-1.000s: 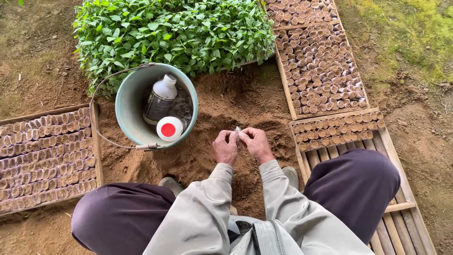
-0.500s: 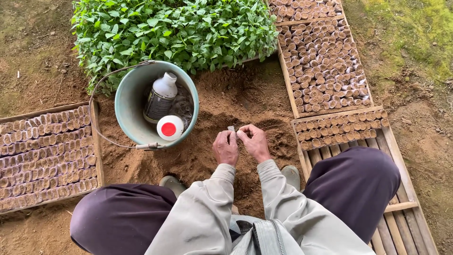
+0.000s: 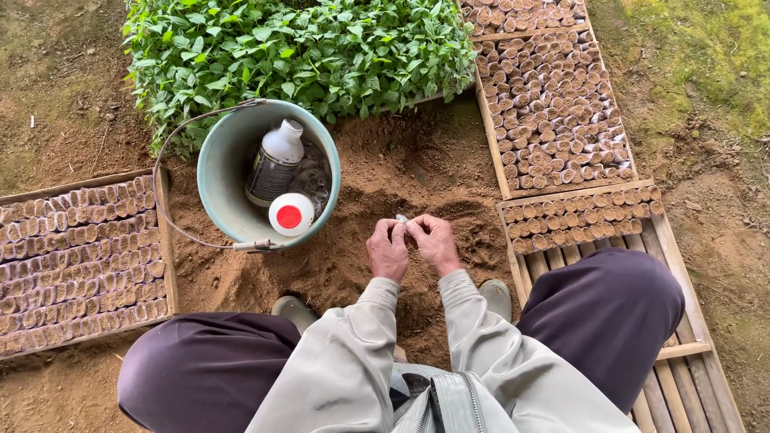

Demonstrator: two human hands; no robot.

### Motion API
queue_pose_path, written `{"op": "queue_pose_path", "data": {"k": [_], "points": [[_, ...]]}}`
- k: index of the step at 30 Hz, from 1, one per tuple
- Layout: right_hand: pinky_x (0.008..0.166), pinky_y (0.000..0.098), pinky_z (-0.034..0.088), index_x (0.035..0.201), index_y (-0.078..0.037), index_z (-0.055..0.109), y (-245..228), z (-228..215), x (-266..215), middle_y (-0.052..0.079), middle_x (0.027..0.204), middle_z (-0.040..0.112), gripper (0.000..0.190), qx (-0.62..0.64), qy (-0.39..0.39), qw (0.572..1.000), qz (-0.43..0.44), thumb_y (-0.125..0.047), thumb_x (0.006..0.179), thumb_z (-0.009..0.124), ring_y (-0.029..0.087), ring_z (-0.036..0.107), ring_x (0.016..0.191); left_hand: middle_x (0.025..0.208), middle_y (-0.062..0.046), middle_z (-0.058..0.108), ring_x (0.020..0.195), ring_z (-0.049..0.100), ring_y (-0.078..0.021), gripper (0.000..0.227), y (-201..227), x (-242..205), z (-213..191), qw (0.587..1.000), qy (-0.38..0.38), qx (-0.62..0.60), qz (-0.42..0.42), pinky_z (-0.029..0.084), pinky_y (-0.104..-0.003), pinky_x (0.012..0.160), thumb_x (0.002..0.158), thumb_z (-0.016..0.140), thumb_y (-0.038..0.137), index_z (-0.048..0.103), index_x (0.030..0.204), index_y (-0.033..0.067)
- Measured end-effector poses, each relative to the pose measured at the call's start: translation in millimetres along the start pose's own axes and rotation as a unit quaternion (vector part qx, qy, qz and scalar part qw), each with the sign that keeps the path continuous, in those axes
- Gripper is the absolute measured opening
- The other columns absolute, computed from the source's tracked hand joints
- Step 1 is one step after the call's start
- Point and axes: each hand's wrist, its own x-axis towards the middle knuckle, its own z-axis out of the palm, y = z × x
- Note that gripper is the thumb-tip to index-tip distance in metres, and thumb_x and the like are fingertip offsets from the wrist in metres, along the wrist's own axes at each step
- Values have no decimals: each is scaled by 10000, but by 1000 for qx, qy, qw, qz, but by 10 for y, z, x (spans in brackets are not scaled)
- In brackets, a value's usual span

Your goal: Picking up soil plugs and placing them into a seedling tray

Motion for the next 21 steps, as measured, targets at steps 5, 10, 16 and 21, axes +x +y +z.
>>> {"op": "queue_pose_path", "data": {"k": [5, 10, 16, 21], "points": [[558, 261, 504, 834, -108, 774, -91, 7, -51, 50, 670, 697, 129, -74, 17, 997, -29, -178, 932, 725, 121, 604, 628, 763, -165, 704, 737, 706, -347, 121, -110, -3, 41, 1000, 18, 16, -9, 555, -436, 679, 989, 639, 191, 680, 919, 102], [632, 332, 547, 870, -124, 786, -189, 13, -128, 104, 753, 732, 92, -144, 25, 987, -73, -191, 905, 735, 212, 692, 713, 756, -141, 707, 722, 704, -308, 98, -212, 0, 60, 999, 12, 24, -23, 553, -410, 665, 946, 693, 199, 687, 906, 110], [646, 344, 551, 848, -112, 763, -169, 25, -156, 110, 781, 739, 92, -155, 48, 980, -115, -159, 916, 722, 239, 705, 727, 756, -149, 717, 737, 716, -336, 77, -200, 45, -5, 992, 2, 120, -30, 558, -446, 666, 887, 705, 143, 663, 832, 109], [672, 388, 571, 860, -108, 739, 40, 83, -131, 115, 818, 738, 45, -206, 66, 967, -134, -119, 894, 711, 285, 724, 766, 757, -80, 729, 727, 713, -245, 76, -269, 43, 15, 981, 13, 171, -91, 563, -370, 667, 874, 701, 120, 664, 810, 137]]}}
